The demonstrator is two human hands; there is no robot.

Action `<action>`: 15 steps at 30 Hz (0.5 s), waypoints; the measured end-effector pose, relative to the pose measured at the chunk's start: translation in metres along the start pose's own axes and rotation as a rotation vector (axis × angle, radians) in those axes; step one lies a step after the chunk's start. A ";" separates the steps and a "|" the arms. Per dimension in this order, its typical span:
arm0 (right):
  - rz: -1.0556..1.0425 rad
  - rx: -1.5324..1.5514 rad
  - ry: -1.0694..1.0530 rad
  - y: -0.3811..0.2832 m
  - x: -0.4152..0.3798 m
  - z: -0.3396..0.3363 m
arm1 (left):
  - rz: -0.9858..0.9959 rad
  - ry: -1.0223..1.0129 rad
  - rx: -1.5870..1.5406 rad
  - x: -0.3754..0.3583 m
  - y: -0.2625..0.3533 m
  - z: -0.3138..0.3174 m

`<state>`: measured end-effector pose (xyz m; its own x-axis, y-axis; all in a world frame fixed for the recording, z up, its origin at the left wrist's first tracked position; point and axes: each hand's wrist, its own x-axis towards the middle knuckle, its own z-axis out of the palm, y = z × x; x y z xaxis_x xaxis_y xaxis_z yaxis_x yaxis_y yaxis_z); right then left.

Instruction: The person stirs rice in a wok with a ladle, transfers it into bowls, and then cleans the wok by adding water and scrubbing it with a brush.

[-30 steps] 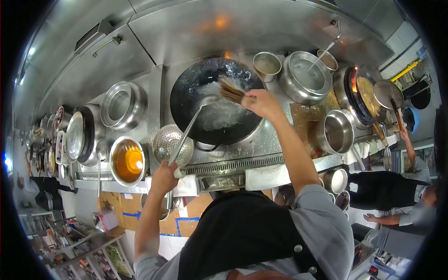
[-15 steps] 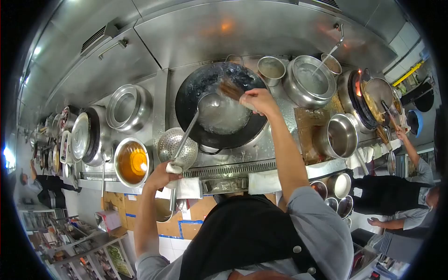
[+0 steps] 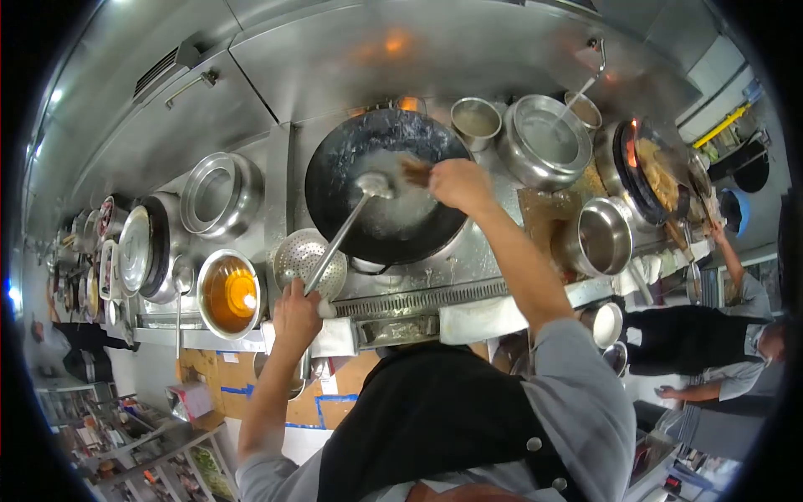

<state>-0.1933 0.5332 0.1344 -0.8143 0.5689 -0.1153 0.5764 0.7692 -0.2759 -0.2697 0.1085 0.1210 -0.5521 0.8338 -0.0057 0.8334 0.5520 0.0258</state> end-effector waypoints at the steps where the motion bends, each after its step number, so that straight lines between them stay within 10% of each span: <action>1: 0.005 0.189 0.053 -0.003 -0.019 -0.038 | 0.025 0.041 -0.009 -0.002 -0.003 0.008; 8: 0.092 0.200 0.096 0.025 0.002 0.005 | -0.107 0.085 -0.189 -0.014 -0.022 0.028; 12: -0.115 0.180 -0.366 0.025 -0.060 -0.012 | -0.402 0.211 -0.378 -0.089 0.001 0.048; 15: -0.419 0.086 -0.332 -0.015 -0.025 0.060 | -0.534 0.262 -0.587 -0.133 0.031 0.064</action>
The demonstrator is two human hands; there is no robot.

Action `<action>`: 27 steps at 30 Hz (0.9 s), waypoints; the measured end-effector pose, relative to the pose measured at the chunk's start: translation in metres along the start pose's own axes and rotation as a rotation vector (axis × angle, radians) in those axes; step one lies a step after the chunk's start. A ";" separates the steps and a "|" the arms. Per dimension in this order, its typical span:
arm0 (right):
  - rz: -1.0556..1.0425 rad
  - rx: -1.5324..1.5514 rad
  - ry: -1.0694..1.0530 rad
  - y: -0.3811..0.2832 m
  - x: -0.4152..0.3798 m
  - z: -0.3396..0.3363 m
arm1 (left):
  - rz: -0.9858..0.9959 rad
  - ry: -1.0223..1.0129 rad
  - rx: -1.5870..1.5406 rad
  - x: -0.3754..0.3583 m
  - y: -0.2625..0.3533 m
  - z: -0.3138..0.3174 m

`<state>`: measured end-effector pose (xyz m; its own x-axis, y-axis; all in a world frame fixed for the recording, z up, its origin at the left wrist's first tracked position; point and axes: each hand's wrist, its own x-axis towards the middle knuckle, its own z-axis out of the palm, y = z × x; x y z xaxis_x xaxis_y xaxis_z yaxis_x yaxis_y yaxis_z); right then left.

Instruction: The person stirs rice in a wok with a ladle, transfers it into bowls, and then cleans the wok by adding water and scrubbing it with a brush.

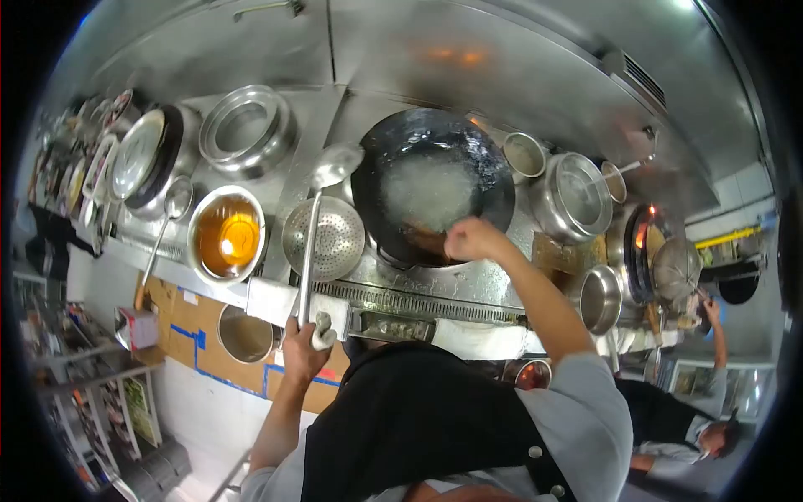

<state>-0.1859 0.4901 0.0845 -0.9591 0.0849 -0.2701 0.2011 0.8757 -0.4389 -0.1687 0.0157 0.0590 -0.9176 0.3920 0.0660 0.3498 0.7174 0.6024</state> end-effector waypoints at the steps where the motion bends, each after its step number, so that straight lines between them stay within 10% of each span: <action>1: 0.238 0.035 -0.313 -0.039 0.041 -0.032 | 0.001 0.038 -0.060 -0.015 -0.005 0.009; 4: 0.332 0.579 0.120 -0.031 0.143 -0.002 | -0.183 0.017 -0.238 -0.061 -0.020 0.038; 8: 0.143 0.524 0.165 -0.057 0.083 0.069 | -0.470 -0.054 -0.702 -0.096 -0.051 0.074; 11: 0.021 0.160 0.106 -0.052 -0.007 0.044 | -0.376 -0.188 -0.359 -0.081 -0.072 0.066; 15: 0.302 -0.201 -0.240 -0.028 0.090 -0.021 | -0.042 0.135 0.142 -0.030 -0.036 0.036; 19: 0.209 0.153 0.415 -0.014 0.153 0.029 | -0.271 -0.063 -0.521 0.020 -0.004 0.068; 23: 0.140 0.072 0.219 -0.071 0.034 0.053 | -0.718 -0.261 -1.427 0.080 0.044 0.117; 27: 0.218 -0.119 -0.001 -0.034 -0.003 -0.005 | -0.946 -0.344 -1.538 0.115 0.087 0.106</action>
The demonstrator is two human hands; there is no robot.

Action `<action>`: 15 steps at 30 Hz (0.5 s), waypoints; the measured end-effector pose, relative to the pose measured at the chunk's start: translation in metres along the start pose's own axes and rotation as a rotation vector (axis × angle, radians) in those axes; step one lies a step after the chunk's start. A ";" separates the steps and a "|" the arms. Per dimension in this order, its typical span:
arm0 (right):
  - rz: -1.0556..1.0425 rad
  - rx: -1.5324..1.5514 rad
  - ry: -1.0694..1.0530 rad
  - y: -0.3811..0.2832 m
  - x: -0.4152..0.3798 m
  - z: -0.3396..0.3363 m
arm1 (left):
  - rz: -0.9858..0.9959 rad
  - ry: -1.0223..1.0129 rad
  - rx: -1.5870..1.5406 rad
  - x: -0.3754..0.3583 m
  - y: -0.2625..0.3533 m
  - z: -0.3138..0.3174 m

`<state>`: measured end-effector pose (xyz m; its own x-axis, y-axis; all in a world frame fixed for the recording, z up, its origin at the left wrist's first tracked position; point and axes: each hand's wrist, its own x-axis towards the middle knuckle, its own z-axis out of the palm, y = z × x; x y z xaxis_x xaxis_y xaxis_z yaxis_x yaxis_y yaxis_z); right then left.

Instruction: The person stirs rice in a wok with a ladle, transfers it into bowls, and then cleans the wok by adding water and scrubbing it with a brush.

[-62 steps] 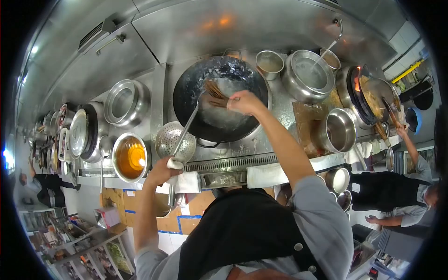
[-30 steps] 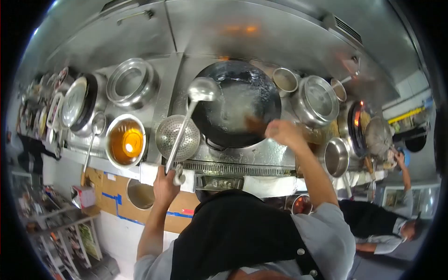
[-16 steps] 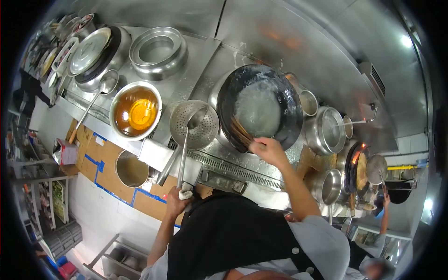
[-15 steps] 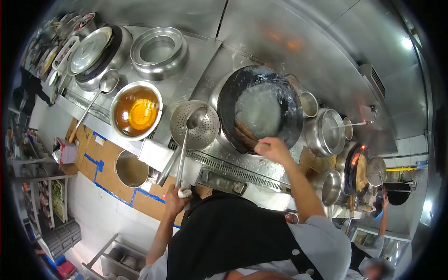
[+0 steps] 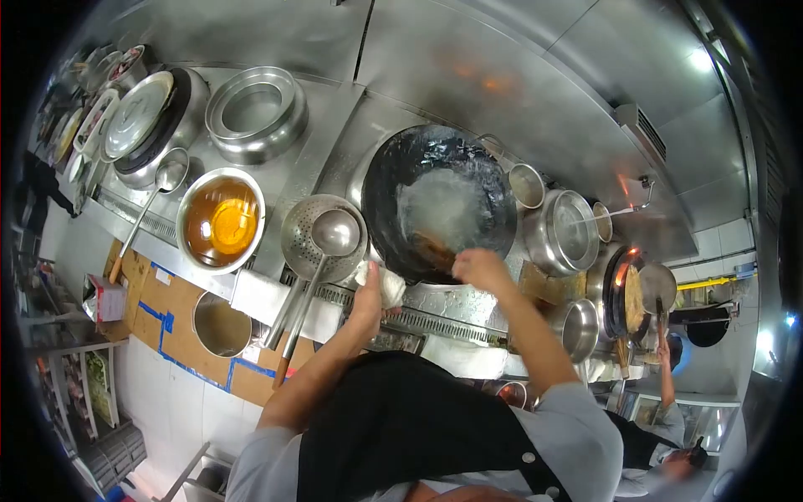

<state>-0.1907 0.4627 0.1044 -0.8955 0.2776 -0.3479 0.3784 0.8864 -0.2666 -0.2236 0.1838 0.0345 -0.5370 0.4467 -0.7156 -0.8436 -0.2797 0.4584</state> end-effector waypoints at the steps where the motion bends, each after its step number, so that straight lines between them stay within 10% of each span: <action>1: 0.057 -0.035 -0.097 0.008 0.022 -0.015 | 0.000 -0.014 0.002 0.008 -0.002 0.006; 3: -0.066 -0.335 -0.065 0.023 0.106 -0.025 | 0.098 0.066 0.147 0.024 -0.001 0.029; 7: -0.028 0.208 0.512 -0.004 0.161 0.053 | 0.403 0.176 0.276 0.051 -0.016 0.038; 15: 0.054 -0.029 -0.095 0.036 0.022 -0.005 | 0.599 0.236 0.294 0.045 -0.010 0.033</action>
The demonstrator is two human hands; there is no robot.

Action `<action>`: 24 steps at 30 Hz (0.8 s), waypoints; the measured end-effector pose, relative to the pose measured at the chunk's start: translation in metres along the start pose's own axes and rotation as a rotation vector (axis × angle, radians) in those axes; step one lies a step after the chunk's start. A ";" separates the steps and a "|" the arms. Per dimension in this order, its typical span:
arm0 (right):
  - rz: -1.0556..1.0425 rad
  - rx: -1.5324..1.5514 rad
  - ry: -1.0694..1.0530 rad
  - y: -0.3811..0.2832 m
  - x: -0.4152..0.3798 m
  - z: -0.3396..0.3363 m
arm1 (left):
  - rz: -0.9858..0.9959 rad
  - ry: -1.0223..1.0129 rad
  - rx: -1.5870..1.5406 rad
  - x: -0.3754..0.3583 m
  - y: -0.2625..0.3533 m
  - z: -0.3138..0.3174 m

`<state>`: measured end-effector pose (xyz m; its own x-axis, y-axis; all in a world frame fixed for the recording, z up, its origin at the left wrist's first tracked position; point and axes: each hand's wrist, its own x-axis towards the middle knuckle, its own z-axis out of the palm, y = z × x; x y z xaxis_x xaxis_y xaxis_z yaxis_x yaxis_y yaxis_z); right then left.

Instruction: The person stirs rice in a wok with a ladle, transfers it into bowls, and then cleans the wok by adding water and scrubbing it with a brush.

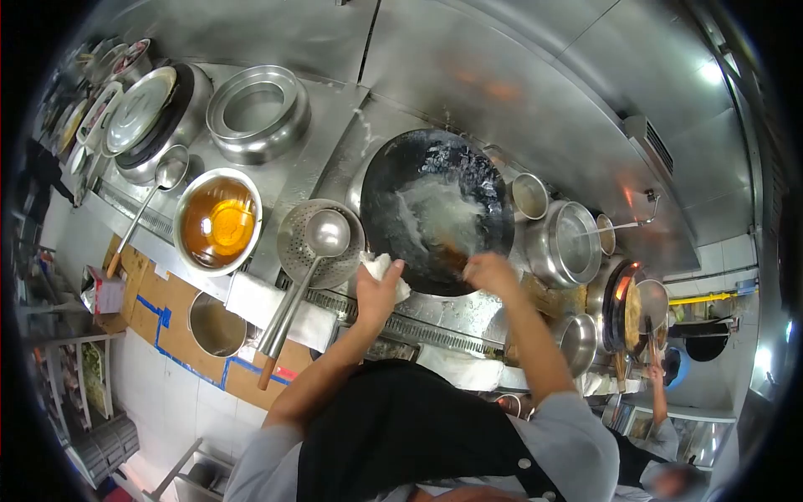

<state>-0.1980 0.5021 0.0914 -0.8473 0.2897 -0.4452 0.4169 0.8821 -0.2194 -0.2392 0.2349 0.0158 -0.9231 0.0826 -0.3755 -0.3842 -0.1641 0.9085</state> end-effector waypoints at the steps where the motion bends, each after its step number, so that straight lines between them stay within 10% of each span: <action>1: 0.054 -0.051 0.043 0.008 0.032 -0.014 | 0.080 0.043 0.060 -0.003 -0.008 0.000; 5: -0.006 0.189 0.523 -0.027 0.131 -0.022 | -0.129 -0.099 0.070 0.012 -0.027 -0.011; 14: -0.082 -0.036 0.093 0.002 -0.053 0.029 | -0.016 -0.012 -0.001 -0.008 0.008 -0.002; 18: 0.252 -0.102 0.353 0.059 0.025 -0.043 | 0.069 -0.032 0.185 -0.001 -0.013 -0.005; 24: -0.049 0.034 0.528 -0.015 0.087 0.042 | -0.068 -0.156 -0.028 0.006 -0.013 -0.006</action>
<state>-0.2638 0.4984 0.0195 -0.9128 0.4036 0.0621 0.3754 0.8893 -0.2612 -0.2400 0.2315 0.0010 -0.8825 0.2454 -0.4013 -0.4483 -0.1803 0.8755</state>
